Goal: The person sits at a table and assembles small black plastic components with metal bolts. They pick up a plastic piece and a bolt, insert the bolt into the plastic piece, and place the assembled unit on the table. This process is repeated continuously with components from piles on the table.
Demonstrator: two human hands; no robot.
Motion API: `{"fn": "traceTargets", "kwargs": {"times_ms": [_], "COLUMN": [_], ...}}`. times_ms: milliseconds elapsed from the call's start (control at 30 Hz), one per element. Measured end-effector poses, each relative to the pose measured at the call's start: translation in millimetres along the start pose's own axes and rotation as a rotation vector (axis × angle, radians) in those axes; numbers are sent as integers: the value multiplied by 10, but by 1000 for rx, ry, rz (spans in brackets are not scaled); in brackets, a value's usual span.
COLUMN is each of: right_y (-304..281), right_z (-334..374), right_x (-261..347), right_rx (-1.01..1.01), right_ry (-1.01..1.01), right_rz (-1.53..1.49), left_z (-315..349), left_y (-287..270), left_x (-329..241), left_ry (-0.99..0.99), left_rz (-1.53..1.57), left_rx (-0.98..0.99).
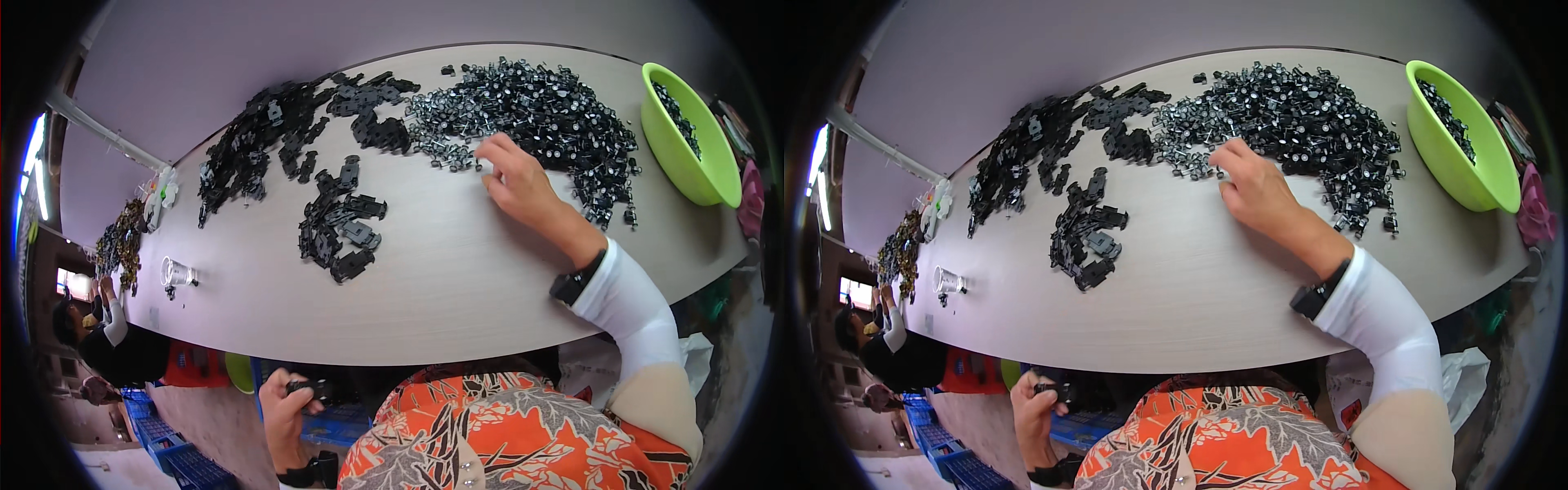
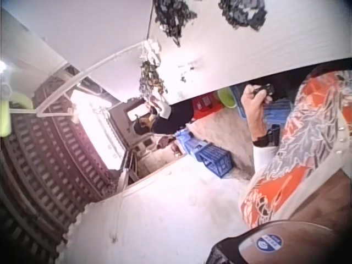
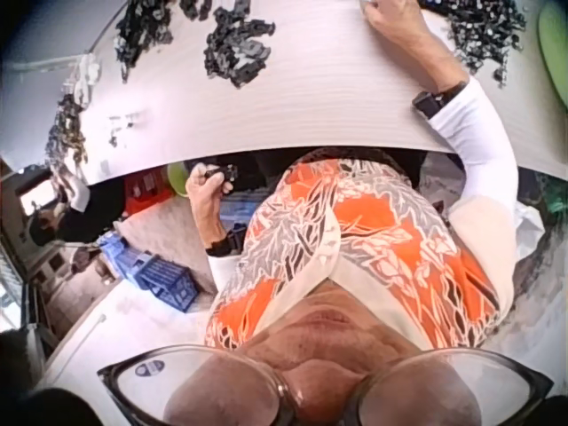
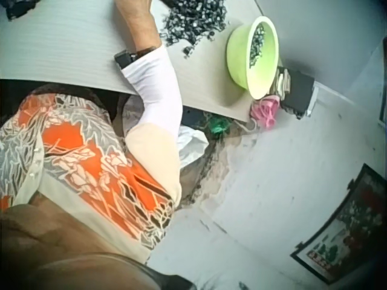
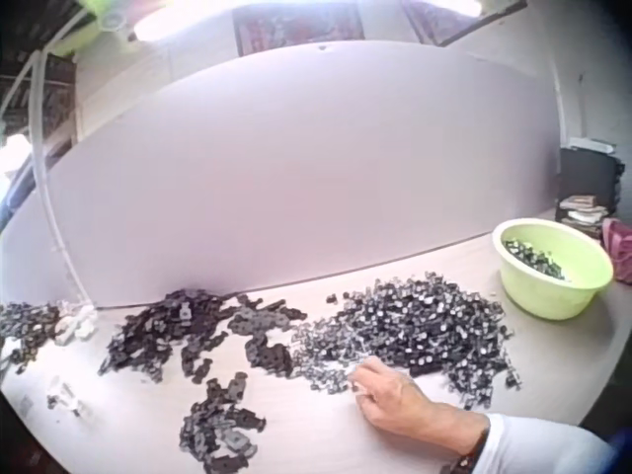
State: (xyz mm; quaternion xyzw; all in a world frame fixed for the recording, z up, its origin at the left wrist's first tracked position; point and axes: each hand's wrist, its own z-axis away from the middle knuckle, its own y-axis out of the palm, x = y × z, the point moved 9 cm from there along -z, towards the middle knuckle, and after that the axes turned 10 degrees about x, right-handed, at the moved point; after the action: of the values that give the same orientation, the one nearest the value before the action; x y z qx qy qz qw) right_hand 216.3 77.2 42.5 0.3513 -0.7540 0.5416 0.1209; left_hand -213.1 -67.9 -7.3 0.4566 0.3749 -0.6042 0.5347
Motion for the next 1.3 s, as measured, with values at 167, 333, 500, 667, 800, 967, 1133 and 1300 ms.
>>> {"fn": "traceTargets", "kwargs": {"times_ms": [167, 333, 500, 667, 800, 967, 1133, 1300], "right_y": [174, 94, -114, -24, -76, -230, -167, -109], "right_z": [-231, -238, -26, 240, 495, 517, 474, 502], "right_x": [-227, -65, 147, 230, 57, -25, 71, 186], "right_rx": [-4, -63, -34, 198, 316, 192, 214, 259], "right_ry": [3, -36, -33, -19, 83, 117, 87, -35], "right_rz": [157, -8, -19, 17, -56, -102, -72, -16], "left_z": [285, 37, -741, -1315, -1539, -1520, -1541, -1759], "left_y": [-868, -318, 807, 1230, 1326, 1316, 1248, 1890], "left_x": [679, -241, -1030, -1059, -979, -1247, -1328, -765], "left_ry": [-271, -4, 527, 553, 550, 758, 633, 157], "left_rz": [-751, -698, -869, -1097, -1105, -922, -371, 138], "left_rx": [-220, -405, -127, -85, 12, -147, -94, 410]}}
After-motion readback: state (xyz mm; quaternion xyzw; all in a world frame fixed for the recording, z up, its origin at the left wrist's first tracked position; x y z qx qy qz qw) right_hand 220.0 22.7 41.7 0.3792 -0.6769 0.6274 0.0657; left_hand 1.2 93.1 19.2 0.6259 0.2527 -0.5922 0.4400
